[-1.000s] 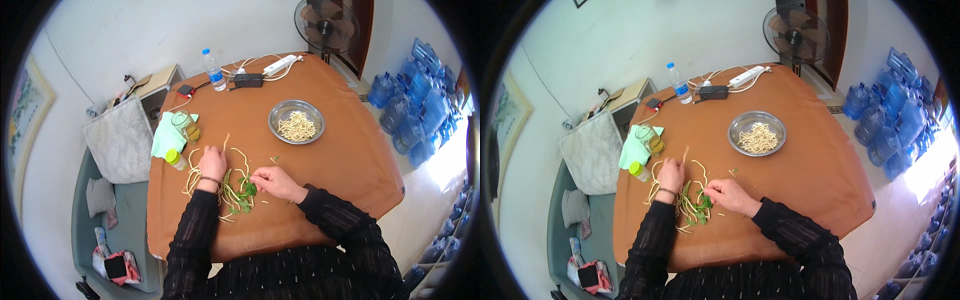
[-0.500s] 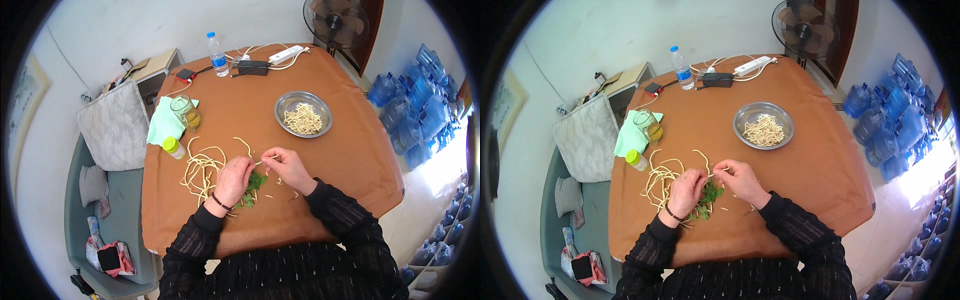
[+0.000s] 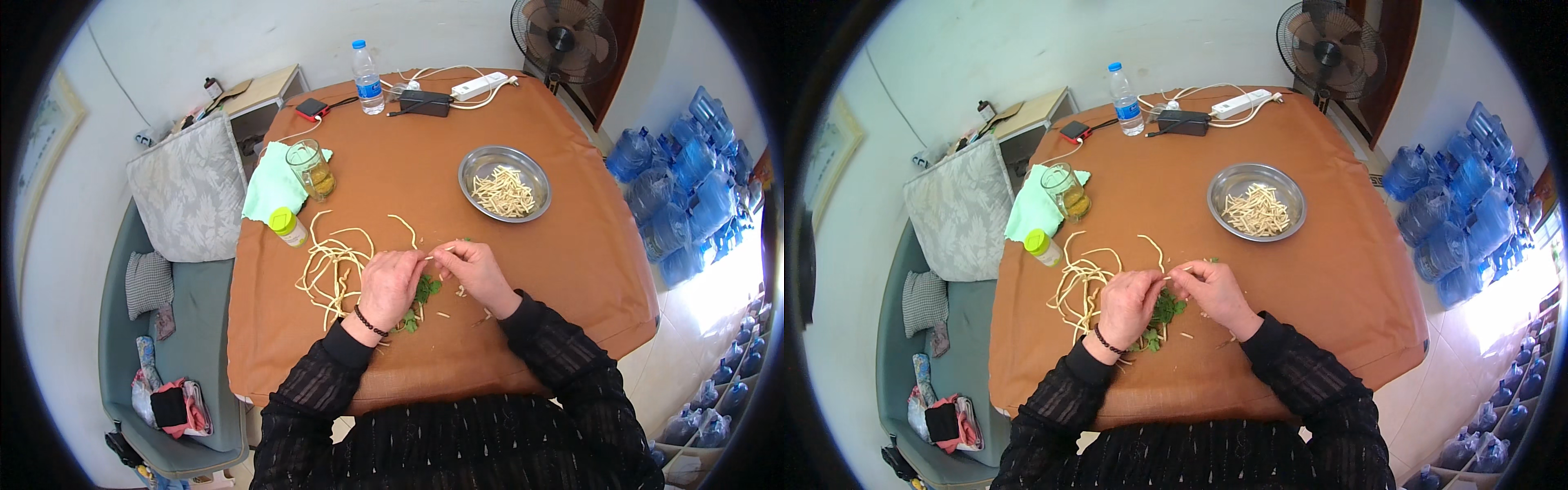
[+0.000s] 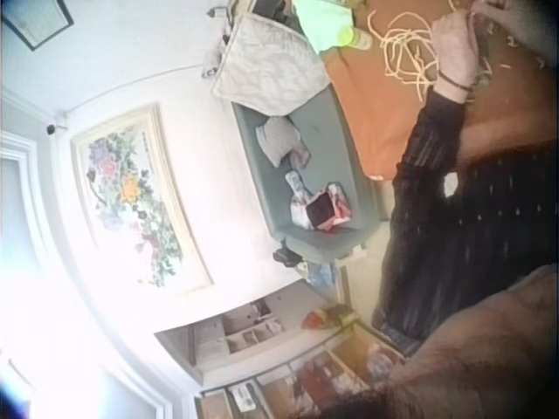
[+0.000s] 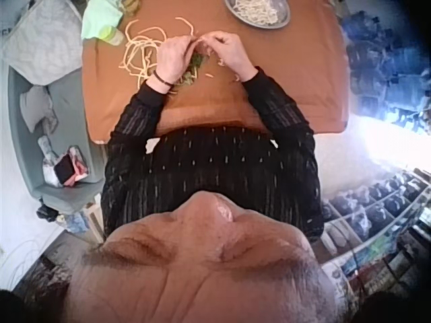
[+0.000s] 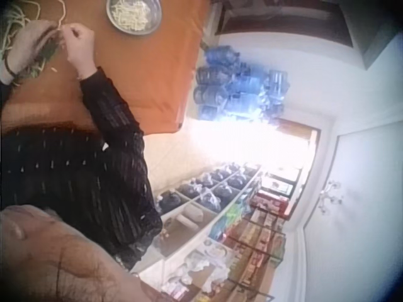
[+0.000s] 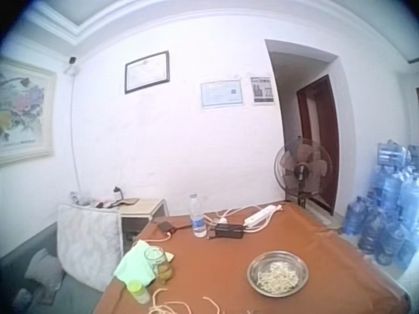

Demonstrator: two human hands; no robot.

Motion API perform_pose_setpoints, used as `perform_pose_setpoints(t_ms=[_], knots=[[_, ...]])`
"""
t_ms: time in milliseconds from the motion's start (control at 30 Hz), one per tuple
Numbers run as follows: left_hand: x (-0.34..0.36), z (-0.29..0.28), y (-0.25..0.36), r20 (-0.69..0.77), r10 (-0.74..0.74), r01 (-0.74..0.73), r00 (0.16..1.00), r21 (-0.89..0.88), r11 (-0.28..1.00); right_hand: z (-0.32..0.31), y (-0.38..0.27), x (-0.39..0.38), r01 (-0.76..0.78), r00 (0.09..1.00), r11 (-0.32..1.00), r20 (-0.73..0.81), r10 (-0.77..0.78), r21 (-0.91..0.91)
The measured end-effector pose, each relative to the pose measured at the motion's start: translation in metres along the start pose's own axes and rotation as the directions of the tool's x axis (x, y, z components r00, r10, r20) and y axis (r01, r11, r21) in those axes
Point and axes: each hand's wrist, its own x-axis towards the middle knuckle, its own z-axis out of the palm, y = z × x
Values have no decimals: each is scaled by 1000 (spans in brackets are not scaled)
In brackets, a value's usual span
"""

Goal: The person sits on the floor and manually peels fibrous strings from long, thin vegetable stems. They hold each stem with both hands, pull the fibers away, and place the cleaned pieces into a metal bowl.

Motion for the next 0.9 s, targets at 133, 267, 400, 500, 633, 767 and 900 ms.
perform_pose_setpoints(t_ms=[133,267,400,500,633,767,900], knots=[[0,-1,0,16,0,-1,1000,29,1000,-1,-5,-1,-35,999,998,-24,34,-54],[0,1,-1,-10,57,-57,998,7,998,0,-6,-2,-14,999,1000,29,15,-22],[-1,0,-2,34,51,-52,998,18,999,1,-6,-2,-19,999,999,31,20,-35],[1,-3,4,50,-28,28,998,-9,1000,1,-4,-2,-22,1000,999,0,22,-31],[-10,4,5,183,-384,425,905,-363,829,14,-16,-12,450,837,668,18,-548,-592],[-12,6,8,320,-457,520,830,-741,425,13,-31,-11,645,608,353,174,-775,-678],[-11,4,12,379,-465,552,800,-769,323,12,-31,-12,664,556,271,217,-802,-697]])
